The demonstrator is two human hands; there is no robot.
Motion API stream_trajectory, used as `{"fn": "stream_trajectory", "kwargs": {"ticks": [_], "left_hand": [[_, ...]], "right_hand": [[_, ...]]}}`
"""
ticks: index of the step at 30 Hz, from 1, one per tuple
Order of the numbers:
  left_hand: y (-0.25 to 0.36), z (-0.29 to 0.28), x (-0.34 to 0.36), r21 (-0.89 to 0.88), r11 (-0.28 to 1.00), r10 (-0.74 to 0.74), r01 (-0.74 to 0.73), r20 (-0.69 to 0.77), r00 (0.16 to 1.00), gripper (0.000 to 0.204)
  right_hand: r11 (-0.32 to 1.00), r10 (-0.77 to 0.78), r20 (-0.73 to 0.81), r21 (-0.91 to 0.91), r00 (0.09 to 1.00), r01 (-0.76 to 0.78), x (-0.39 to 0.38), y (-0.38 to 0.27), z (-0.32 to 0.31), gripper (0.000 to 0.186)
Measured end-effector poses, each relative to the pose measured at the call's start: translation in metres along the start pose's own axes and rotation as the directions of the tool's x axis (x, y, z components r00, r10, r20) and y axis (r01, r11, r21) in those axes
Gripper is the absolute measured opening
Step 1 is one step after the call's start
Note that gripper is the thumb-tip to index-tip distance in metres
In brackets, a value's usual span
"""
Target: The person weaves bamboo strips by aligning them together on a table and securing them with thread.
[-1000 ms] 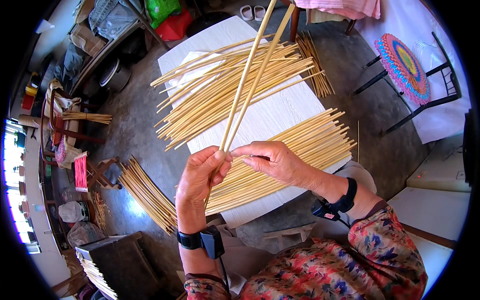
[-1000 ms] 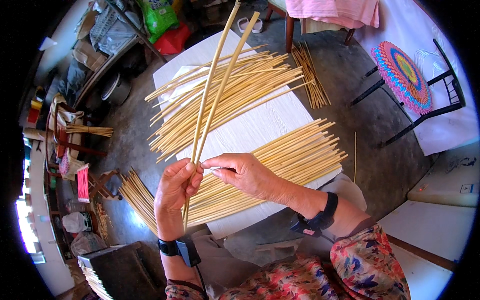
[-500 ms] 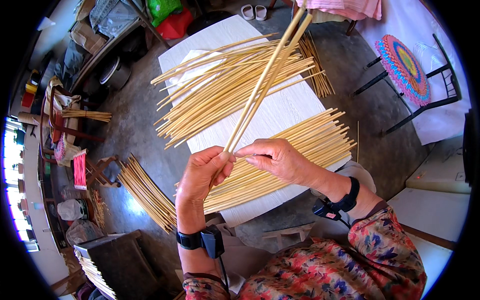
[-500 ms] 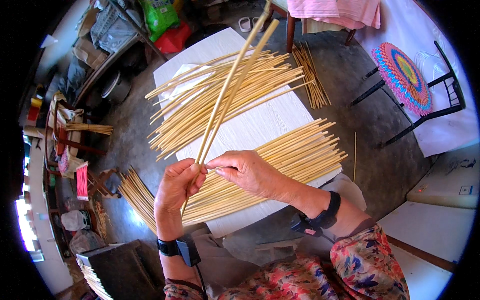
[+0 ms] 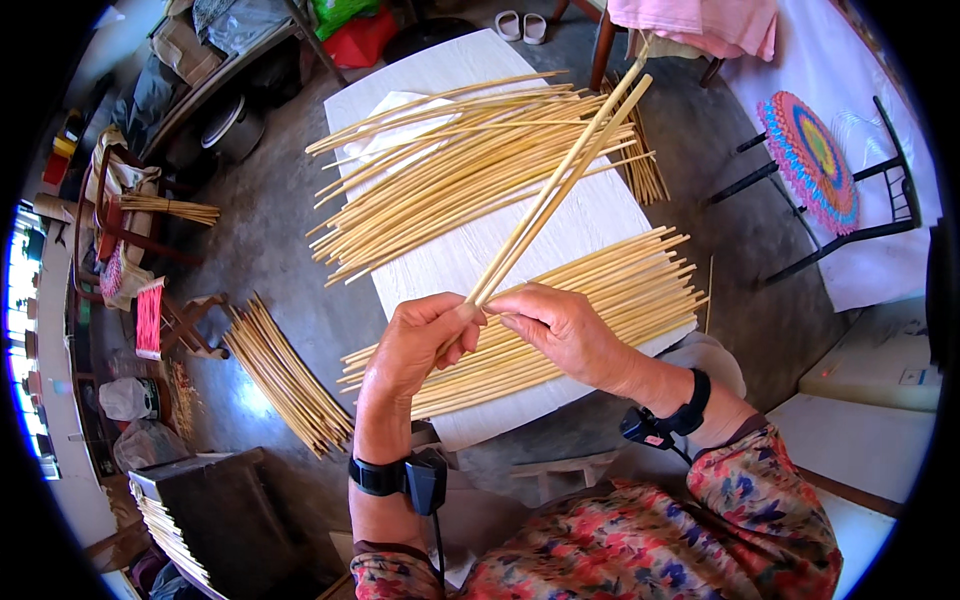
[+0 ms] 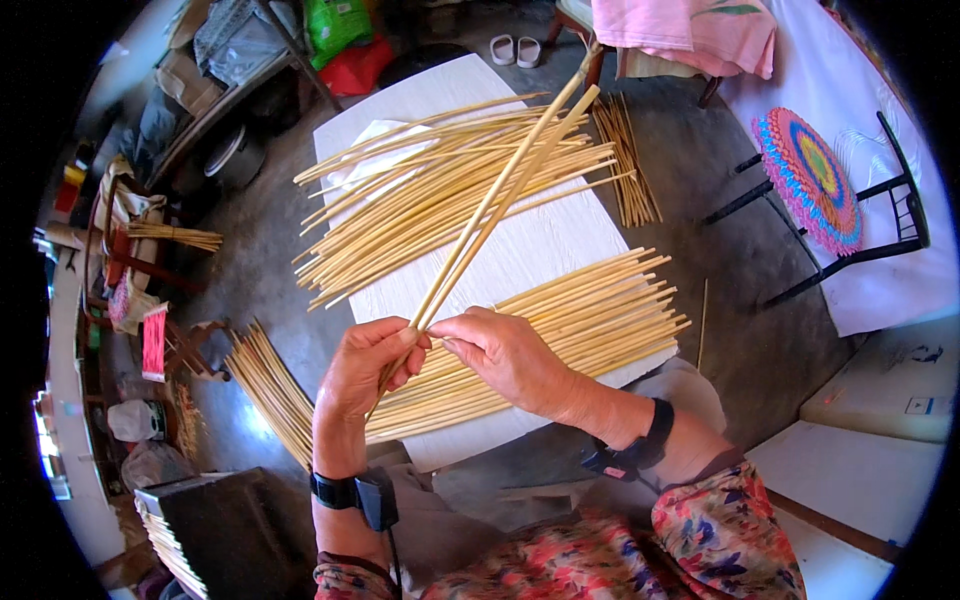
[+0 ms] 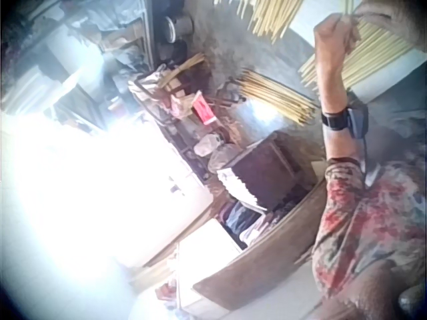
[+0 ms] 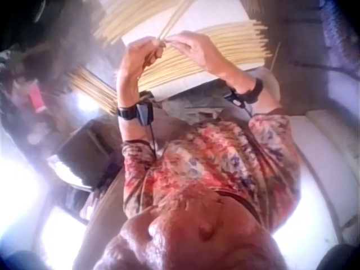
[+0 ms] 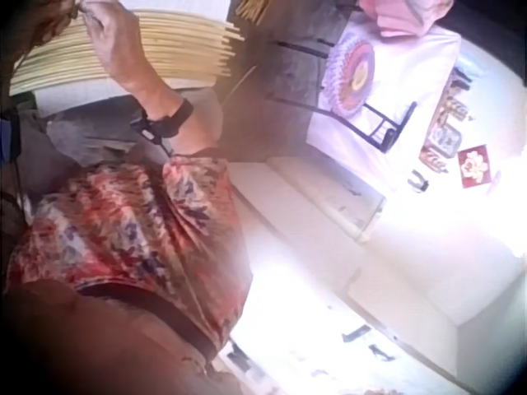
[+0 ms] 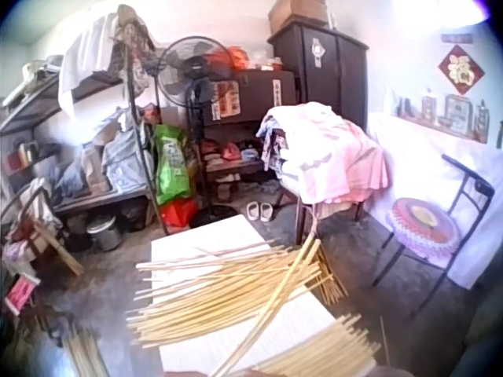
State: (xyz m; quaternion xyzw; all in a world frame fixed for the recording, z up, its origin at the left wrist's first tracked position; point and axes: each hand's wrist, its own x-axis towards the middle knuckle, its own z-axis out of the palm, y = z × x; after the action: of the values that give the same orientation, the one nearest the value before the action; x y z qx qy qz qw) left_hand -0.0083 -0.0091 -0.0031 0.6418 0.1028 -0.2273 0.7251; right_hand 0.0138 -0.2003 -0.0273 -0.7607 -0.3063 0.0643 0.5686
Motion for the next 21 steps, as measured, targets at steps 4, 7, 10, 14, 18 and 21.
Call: {"fn": "stream_trajectory", "kwargs": {"ticks": [4,7,10,14,18,21], "left_hand": [[-0.001,0.001,0.002,0.018,1.000,-0.005,0.005,0.010,1.000,0.021],[-0.001,0.003,0.002,0.000,1.000,-0.014,0.014,0.007,1.000,0.021],[-0.001,0.003,0.002,0.016,1.000,-0.021,0.021,-0.004,1.000,0.021],[0.000,0.004,0.003,0.014,1.000,-0.019,0.019,-0.009,1.000,0.021],[-0.003,0.004,0.005,0.026,1.000,-0.018,0.018,-0.008,1.000,0.020],[-0.004,0.004,0.006,-0.015,1.000,-0.026,0.026,0.012,1.000,0.020]], "right_hand": [[0.999,-0.007,0.006,-0.044,1.000,0.007,-0.002,0.001,-0.001,0.024],[0.999,-0.004,0.006,-0.037,1.000,0.004,-0.003,0.001,-0.001,0.024],[0.999,0.030,0.014,-0.020,0.999,-0.029,-0.004,0.002,-0.002,0.024],[0.996,0.071,-0.029,0.062,0.997,-0.069,-0.006,0.002,-0.001,0.020],[0.975,0.217,0.055,0.041,0.975,-0.220,-0.010,-0.004,-0.011,0.016],[0.961,0.269,0.084,0.048,0.960,-0.273,-0.014,-0.003,-0.015,0.016]]}}
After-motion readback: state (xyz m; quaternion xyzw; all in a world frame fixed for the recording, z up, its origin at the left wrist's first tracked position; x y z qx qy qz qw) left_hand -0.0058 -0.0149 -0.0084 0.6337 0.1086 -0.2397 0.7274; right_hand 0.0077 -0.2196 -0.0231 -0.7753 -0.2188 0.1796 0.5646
